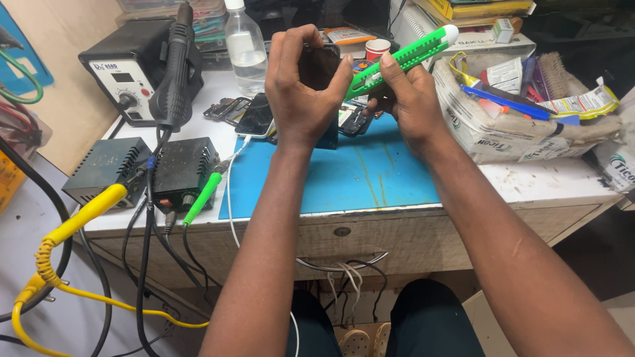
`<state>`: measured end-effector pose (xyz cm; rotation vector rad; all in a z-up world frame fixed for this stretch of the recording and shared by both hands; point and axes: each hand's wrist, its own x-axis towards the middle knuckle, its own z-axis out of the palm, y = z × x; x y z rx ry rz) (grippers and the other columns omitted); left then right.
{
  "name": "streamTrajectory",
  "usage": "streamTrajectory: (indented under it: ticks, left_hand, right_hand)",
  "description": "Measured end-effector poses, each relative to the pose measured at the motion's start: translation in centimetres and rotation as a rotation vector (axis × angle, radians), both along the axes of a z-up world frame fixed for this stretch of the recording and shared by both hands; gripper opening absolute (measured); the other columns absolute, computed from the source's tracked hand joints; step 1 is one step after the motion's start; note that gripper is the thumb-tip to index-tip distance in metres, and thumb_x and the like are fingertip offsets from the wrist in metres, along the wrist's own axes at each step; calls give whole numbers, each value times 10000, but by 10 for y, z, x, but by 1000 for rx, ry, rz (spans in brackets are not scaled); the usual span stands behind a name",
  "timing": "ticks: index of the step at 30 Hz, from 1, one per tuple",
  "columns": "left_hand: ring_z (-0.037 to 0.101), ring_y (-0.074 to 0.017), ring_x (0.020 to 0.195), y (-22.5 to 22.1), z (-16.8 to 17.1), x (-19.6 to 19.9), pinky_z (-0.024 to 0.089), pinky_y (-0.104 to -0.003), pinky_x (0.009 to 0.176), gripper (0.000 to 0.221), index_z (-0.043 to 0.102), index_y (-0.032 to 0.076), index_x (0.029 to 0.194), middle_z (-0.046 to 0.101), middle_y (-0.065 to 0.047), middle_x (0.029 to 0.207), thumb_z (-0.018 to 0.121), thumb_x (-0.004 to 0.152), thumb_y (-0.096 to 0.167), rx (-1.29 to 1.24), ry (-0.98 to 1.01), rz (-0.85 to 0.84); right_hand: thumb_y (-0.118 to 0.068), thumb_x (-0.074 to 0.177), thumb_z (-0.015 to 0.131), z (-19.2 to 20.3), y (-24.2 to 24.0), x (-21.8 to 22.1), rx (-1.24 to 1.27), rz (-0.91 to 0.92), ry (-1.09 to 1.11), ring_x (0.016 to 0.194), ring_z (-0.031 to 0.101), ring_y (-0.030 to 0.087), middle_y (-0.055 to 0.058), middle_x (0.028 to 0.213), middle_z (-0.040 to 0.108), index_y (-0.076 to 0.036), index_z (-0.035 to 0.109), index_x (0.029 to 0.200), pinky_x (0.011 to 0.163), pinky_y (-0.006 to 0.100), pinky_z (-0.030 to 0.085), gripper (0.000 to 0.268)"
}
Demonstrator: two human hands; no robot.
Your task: The person disassembles a mobile phone using tweezers and a utility knife to separate the battery and internal components from the chassis before prying the screen assembly away from the mid-frame.
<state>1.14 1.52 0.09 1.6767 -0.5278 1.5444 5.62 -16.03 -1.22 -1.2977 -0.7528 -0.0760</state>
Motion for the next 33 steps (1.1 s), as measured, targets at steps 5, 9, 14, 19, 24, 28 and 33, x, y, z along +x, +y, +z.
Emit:
streamTrajectory:
  ticks: [5, 9, 14, 19, 24, 28, 33]
  left_hand:
    - [674, -147, 955, 8, 1, -7, 588, -304, 841, 396, 593, 83, 1194, 573, -33, 1076, 835, 881, 90, 39, 60, -59]
    - [679, -142, 943, 12, 4, -11, 590, -300, 817, 381, 598, 91, 1179, 578, -35, 1071, 833, 880, 104, 66, 122, -69]
    - [677, -150, 960, 13, 6, -13, 591, -312, 830, 381, 598, 91, 1180, 587, -38, 1079, 825, 874, 110, 80, 120, -62]
    - [682, -162, 969, 12, 5, -14, 594, -318, 844, 364, 612, 86, 1154, 597, -49, 1089, 814, 851, 97, 73, 117, -44]
    - [686, -185, 973, 8, 9, -16, 594, -333, 854, 384, 609, 81, 1140, 607, -56, 1086, 818, 818, 92, 66, 100, -15]
    - [687, -187, 963, 6, 10, -20, 594, -339, 848, 362, 614, 86, 1127, 610, -54, 1072, 817, 827, 88, 56, 124, -2]
    - [695, -178, 950, 4, 11, -22, 606, -339, 832, 359, 613, 88, 1124, 612, -56, 1073, 803, 820, 85, 43, 145, -2]
  right_hand:
    - [-437, 1075, 542, 0, 2, 2, 22, 39, 30, 719, 640, 94, 82, 961, 713, -19, 606, 1170, 668, 283, 603, 433]
    - [-442, 1072, 528, -1, 2, 4, 18, 57, 84, 722, 646, 84, 87, 973, 730, -7, 619, 1160, 697, 275, 641, 453]
    - [-436, 1069, 547, -1, 4, 4, 17, -8, 55, 785, 683, 91, 77, 992, 733, -7, 627, 1173, 650, 242, 582, 449]
    - [-439, 1051, 550, -2, 4, 4, 23, -12, 66, 818, 703, 108, 78, 1004, 730, -33, 601, 1174, 671, 255, 605, 426]
    - [-406, 1069, 576, -7, 0, -1, -55, -108, -154, 868, 734, 150, 102, 997, 725, 4, 614, 1159, 754, 296, 639, 422]
    - [-363, 1071, 599, -14, 1, -4, -36, -81, -249, 882, 704, 166, 118, 1032, 708, 38, 595, 1217, 776, 302, 594, 427]
    - [-379, 1057, 584, -11, -2, -2, -83, -100, -153, 772, 721, 181, 135, 940, 733, 45, 643, 1133, 704, 304, 587, 435]
